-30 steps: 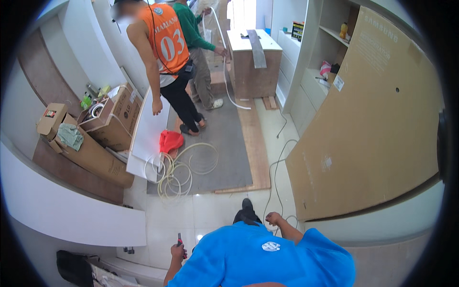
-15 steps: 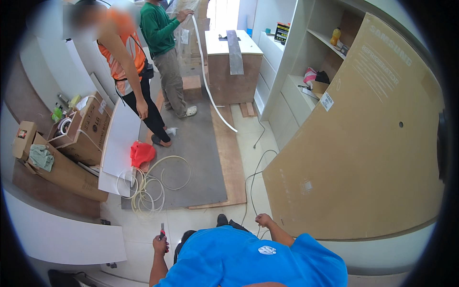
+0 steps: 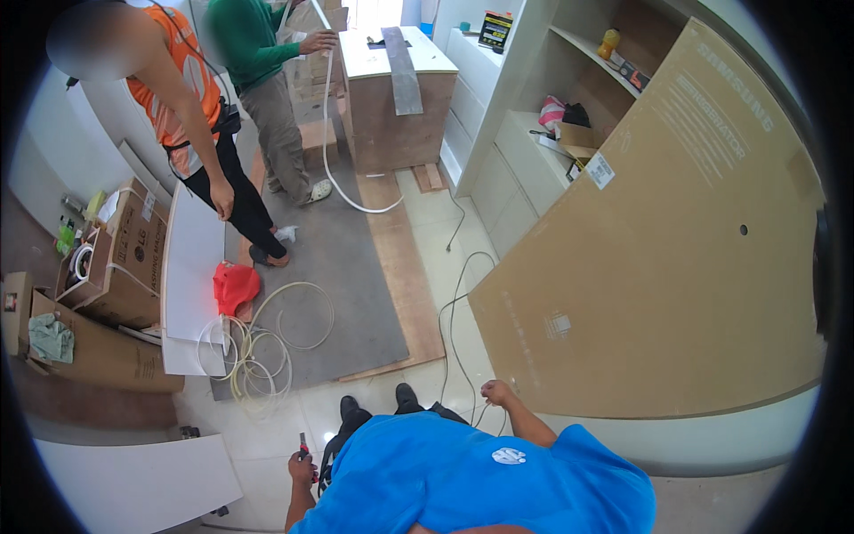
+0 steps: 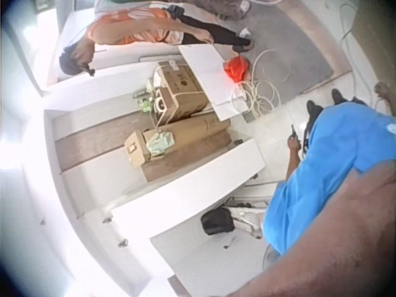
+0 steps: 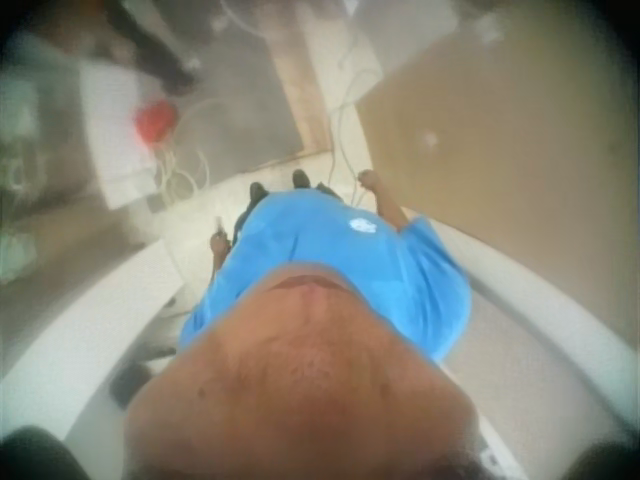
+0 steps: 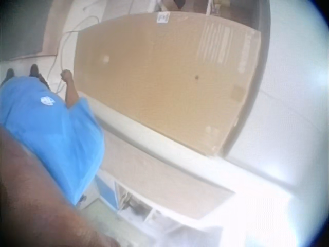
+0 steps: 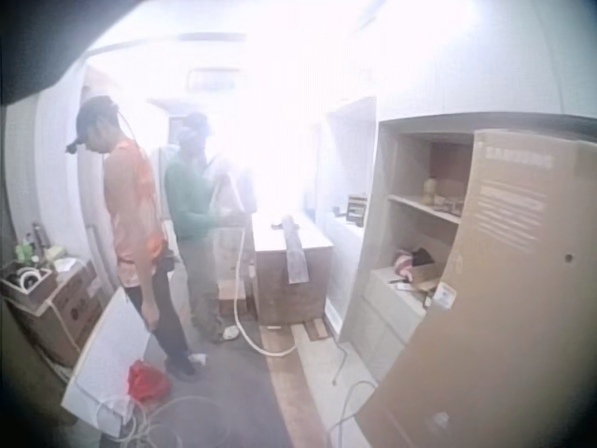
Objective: The person uses a utility knife to trim excess white edge banding from the front edge of a white shelf. They repeatedly score and peel away the overhang along the shelf's length. The person briefly picks up a hammer and then resumes trimming. Other people are visible in the background.
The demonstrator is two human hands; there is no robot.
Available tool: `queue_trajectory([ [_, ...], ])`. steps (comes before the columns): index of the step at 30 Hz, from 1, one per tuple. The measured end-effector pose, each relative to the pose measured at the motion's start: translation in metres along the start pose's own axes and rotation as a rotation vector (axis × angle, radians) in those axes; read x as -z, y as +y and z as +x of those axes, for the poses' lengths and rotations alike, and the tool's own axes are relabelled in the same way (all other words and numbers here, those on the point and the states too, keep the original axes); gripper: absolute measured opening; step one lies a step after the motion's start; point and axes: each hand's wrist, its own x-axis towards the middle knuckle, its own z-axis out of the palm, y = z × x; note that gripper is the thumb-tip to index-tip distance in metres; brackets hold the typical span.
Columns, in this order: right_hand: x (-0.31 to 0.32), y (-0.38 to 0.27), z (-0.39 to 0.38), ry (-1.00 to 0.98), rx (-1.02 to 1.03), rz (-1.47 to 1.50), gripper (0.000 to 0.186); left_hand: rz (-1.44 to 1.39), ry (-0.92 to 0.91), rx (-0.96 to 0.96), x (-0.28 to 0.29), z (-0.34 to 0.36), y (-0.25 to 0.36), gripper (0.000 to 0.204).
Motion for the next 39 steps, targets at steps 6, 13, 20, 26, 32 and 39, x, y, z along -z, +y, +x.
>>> queue_trajectory([
  [6,-0.043,-0.021,-0.039,-0.095,-0.119,-0.092,0.025,-0.043,-0.025,-0.048,0.031,0.052,0.007,0.034],
  [13,-0.107,-0.074,-0.06,-0.047,0.039,-0.044,0.027,-0.057,-0.057,-0.013,0.085,0.104,0.039,0.032],
  [20,-0.163,-0.113,-0.093,0.053,0.014,0.134,0.03,0.029,-0.122,-0.087,0.116,0.152,0.062,0.036],
  [26,-0.193,-0.062,-0.137,0.053,-0.067,0.099,0.025,0.145,-0.196,-0.139,0.121,0.177,0.083,0.037],
  [32,-0.232,-0.023,-0.197,0.087,-0.019,-0.11,0.027,0.231,-0.257,-0.221,0.113,0.203,0.102,0.032],
  [39,-0.268,0.024,-0.175,-0.036,-0.093,-0.232,0.033,0.253,-0.309,-0.225,0.095,0.196,0.124,0.036],
])
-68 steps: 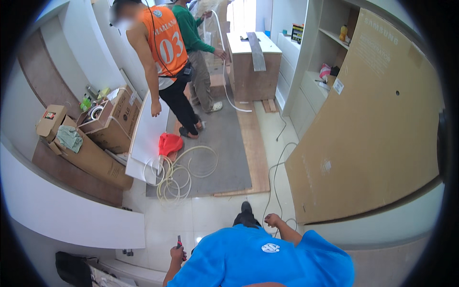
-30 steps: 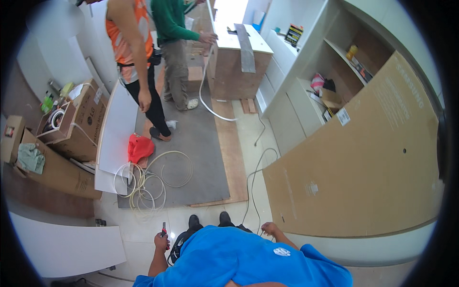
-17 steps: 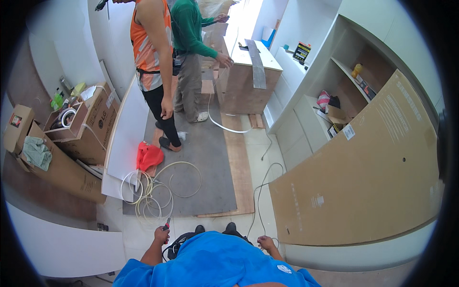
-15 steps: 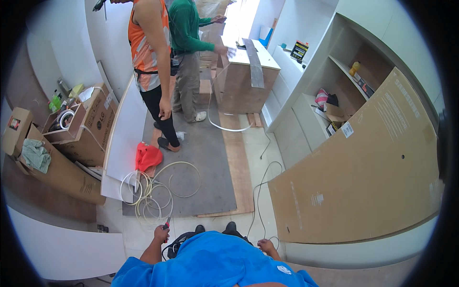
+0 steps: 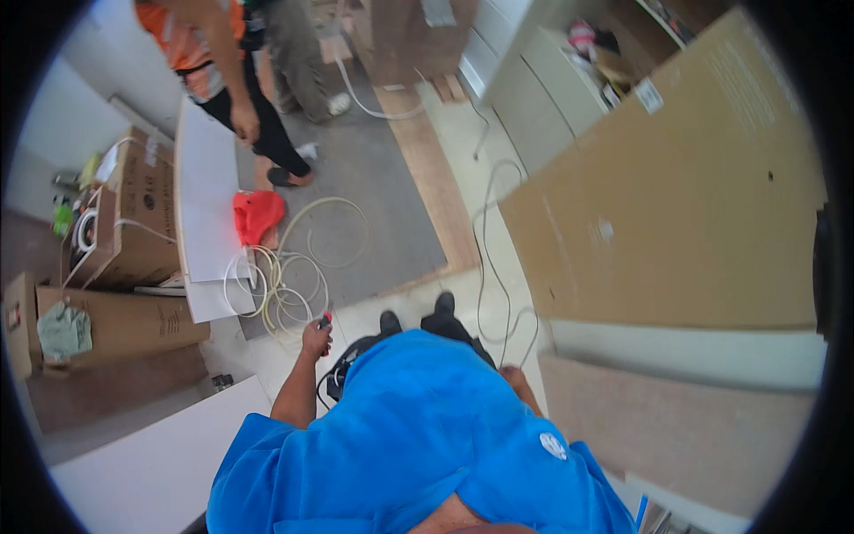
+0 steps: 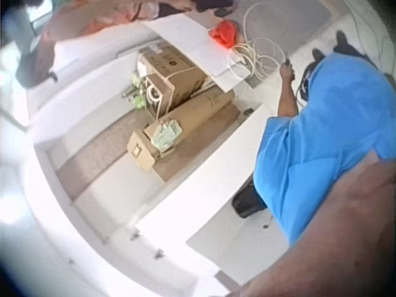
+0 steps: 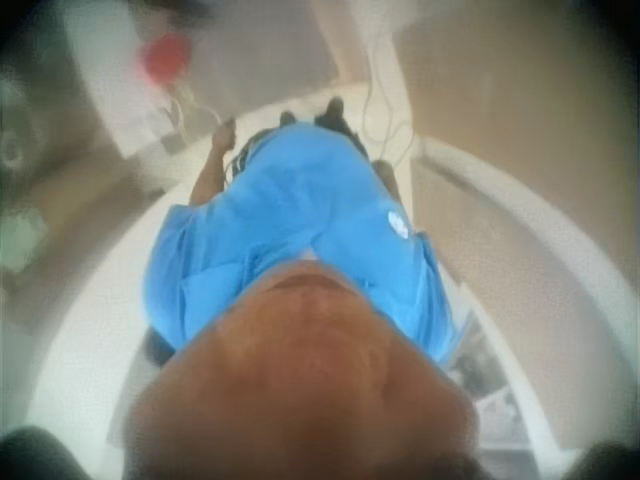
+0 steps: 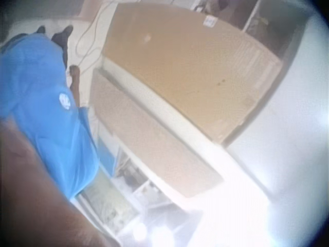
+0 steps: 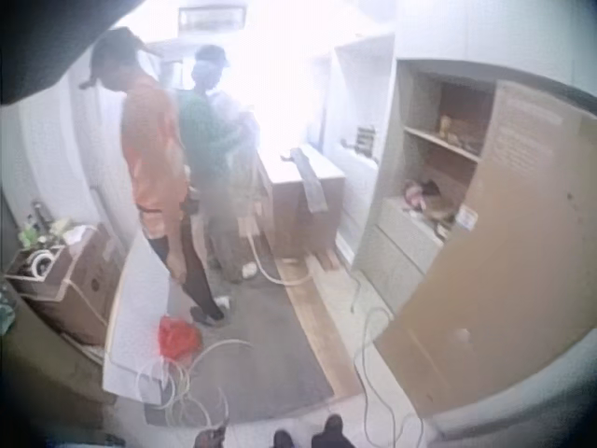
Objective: The person uses a utility knife to trim excess white edge banding from the front edge of a white shelf. They repeatedly score and peel away the overhang along the shelf's length. The person briefly picks up a hammer and then resumes trimming. Other people are visible in the background.
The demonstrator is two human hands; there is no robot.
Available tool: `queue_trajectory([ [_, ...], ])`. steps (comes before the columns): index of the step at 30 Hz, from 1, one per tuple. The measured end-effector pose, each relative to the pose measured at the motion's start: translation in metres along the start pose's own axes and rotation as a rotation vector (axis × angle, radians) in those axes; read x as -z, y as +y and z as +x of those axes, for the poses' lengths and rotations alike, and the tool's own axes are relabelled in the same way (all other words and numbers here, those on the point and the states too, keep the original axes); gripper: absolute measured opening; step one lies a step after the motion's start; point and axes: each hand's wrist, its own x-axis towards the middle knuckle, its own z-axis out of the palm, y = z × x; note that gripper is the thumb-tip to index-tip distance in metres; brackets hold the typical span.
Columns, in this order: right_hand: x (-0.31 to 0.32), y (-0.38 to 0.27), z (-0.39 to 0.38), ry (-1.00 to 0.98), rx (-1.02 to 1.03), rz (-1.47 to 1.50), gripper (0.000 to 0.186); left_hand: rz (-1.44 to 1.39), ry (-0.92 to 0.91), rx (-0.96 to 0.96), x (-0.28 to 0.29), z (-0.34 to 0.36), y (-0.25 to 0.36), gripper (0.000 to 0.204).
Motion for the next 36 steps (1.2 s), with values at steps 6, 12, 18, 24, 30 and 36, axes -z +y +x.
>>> queue_trajectory([
  [6,0.029,-0.048,-0.02,0.178,-0.132,0.583,0.021,0.036,-0.069,0.062,-0.007,-0.011,-0.005,0.041],
  [12,0.036,-0.045,-0.03,0.207,-0.127,0.587,0.025,0.044,-0.062,0.088,0.001,-0.012,-0.032,0.032],
  [18,0.06,-0.045,-0.045,0.158,-0.178,0.512,0.031,-0.064,-0.055,0.149,-0.01,-0.006,-0.047,0.033],
  [24,0.082,-0.05,-0.07,0.217,-0.14,0.21,0.023,-0.085,-0.108,0.181,-0.023,0.01,-0.054,0.039],
  [30,0.128,-0.078,-0.044,0.2,-0.073,0.137,0.012,-0.152,-0.066,0.17,-0.037,0.009,-0.059,0.028],
  [36,0.11,-0.114,-0.052,0.178,0.18,0.107,0.018,-0.139,0.047,0.077,-0.013,0.014,-0.073,0.027],
])
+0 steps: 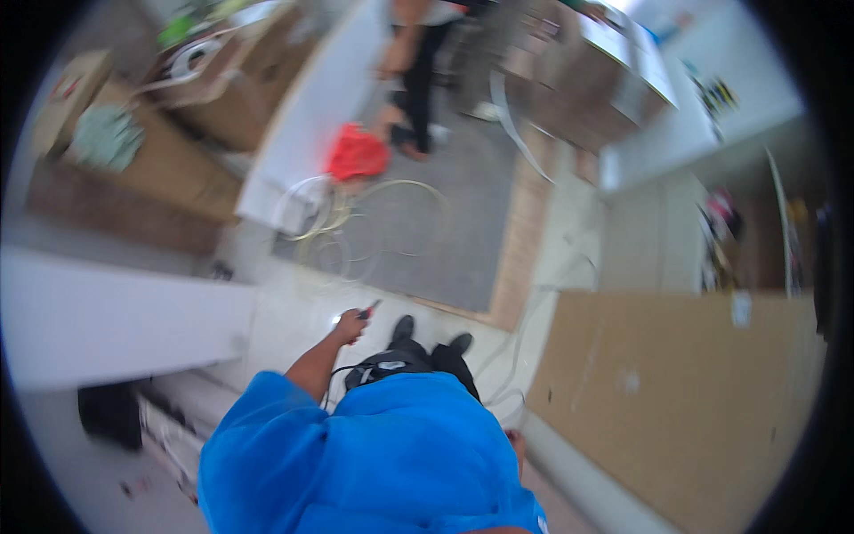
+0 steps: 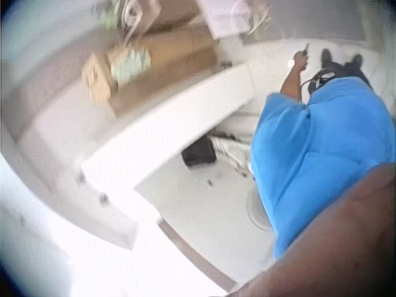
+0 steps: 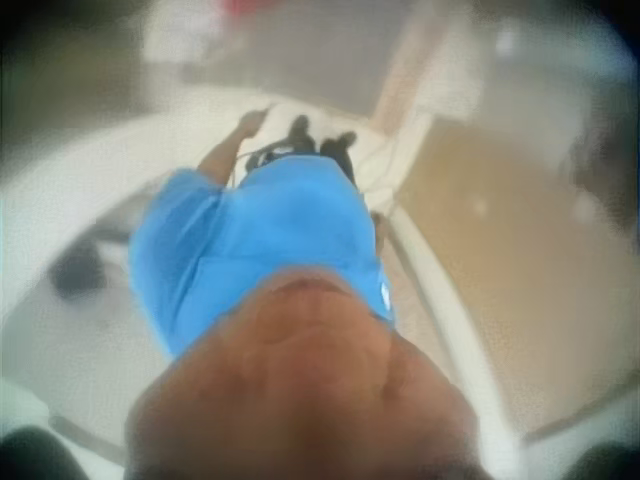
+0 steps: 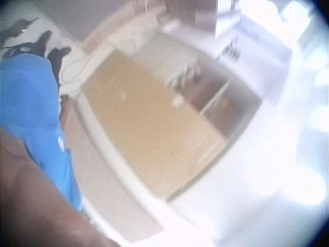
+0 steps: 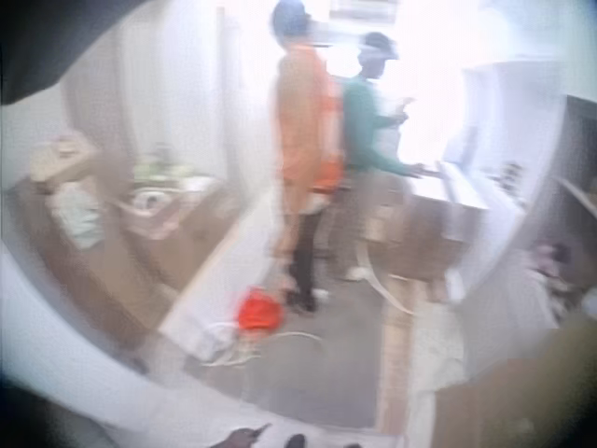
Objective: The person uses a utility knife to trim excess white edge banding from the front edge of a white shelf. They repeatedly score and peel away the overhang along the shelf's length. The person briefly picks up a hammer and then resumes trimming. Other people are visible in the background.
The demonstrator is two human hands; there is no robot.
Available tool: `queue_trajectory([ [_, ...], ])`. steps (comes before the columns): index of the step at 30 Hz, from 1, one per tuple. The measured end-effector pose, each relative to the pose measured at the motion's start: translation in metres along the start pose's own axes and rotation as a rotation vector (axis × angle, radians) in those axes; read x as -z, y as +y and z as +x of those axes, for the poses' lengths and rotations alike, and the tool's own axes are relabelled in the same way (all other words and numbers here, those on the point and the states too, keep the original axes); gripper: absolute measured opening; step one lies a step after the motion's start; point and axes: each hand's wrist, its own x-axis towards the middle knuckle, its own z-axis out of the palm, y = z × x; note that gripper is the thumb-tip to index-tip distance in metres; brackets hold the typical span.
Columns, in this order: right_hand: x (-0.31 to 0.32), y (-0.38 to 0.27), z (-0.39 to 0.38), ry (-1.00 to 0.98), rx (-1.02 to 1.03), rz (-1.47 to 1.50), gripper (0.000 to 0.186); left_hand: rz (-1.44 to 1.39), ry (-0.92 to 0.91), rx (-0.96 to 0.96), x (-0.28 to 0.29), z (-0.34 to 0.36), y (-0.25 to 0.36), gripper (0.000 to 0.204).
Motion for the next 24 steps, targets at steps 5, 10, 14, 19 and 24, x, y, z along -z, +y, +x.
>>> queue_trajectory([
  [5,-0.035,0.065,0.044,0.065,-0.138,-0.008,0.021,-0.104,0.046,0.028,0.02,-0.034,0.036,0.033],
  [10,-0.032,0.032,0.096,-0.075,-0.029,-0.075,0.024,-0.119,0.183,0.044,0.048,-0.069,0.023,0.036],
  [14,-0.024,0.01,0.131,-0.142,0.102,-0.18,0.027,-0.151,0.269,0.127,0.069,-0.097,-0.022,0.034],
  [19,-0.007,-0.004,0.172,-0.184,0.291,-0.33,0.031,-0.173,0.334,0.211,0.051,-0.144,-0.083,0.034],
  [24,0.001,-0.047,0.212,-0.376,0.073,-0.2,0.041,-0.242,0.372,0.24,0.023,-0.171,-0.124,0.027],
])
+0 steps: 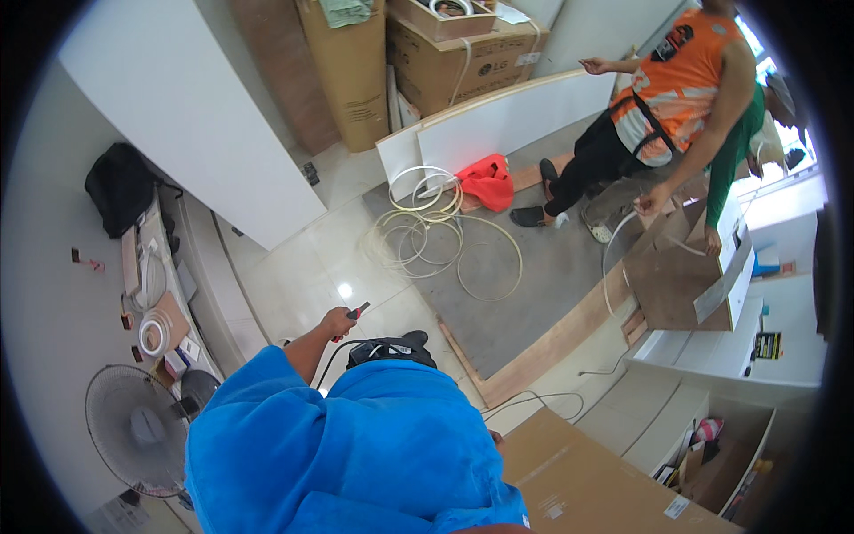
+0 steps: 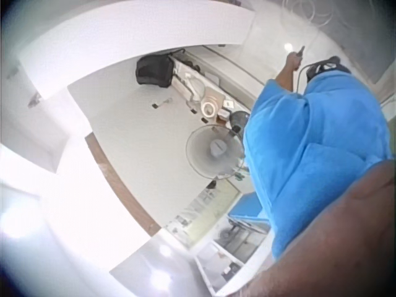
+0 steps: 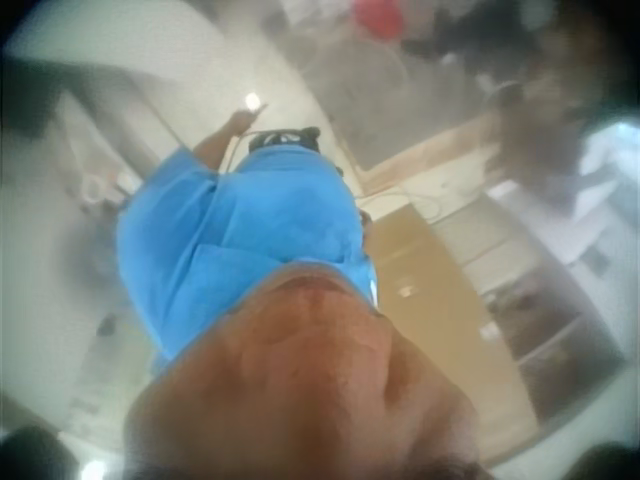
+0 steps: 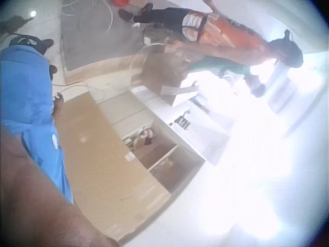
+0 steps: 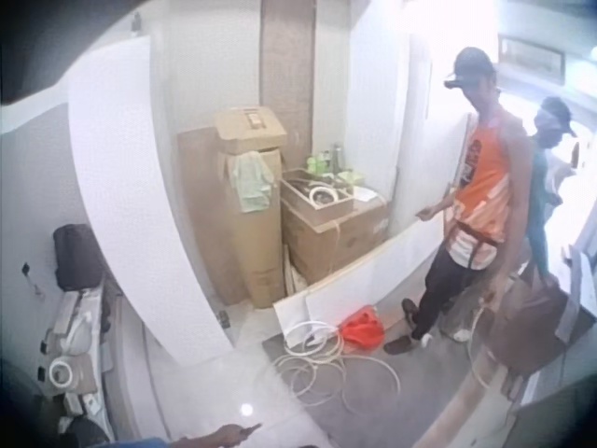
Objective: The person uses a utility knife to trim excess white edge banding from the front edge of a white shelf. They repeatedly score and peel away the overhang along the shelf's length. The person briefly picks up a hammer and then resumes trimming. Other people are visible in the background.
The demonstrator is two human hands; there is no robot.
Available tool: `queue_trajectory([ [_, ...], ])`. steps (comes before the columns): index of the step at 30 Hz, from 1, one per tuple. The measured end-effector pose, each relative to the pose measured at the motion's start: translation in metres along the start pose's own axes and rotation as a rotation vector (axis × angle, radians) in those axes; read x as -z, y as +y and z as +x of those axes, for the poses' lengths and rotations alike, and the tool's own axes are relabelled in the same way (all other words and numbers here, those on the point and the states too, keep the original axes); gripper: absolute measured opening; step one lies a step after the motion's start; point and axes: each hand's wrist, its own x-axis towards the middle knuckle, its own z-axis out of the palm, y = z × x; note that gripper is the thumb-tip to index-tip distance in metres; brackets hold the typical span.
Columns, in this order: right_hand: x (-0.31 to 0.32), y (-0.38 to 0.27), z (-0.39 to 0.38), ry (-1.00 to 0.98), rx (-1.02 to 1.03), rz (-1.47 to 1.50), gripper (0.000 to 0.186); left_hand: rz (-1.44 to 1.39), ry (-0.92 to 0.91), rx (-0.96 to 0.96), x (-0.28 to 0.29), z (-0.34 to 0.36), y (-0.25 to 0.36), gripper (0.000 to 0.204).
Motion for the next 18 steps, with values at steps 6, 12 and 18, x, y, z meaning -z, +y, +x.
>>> queue_trajectory([
  [6,0.032,-0.051,-0.007,-0.113,0.134,-0.3,0.039,-0.052,0.018,0.017,-0.008,-0.018,-0.031,0.023],
  [12,0.043,-0.074,0.01,-0.167,0.128,-0.271,0.038,-0.149,0.111,-0.02,0.003,-0.02,-0.008,0.022],
  [18,0.043,-0.07,0.02,-0.197,0.124,-0.264,0.037,-0.246,0.163,0.004,-0.001,-0.032,-0.015,0.025],
])
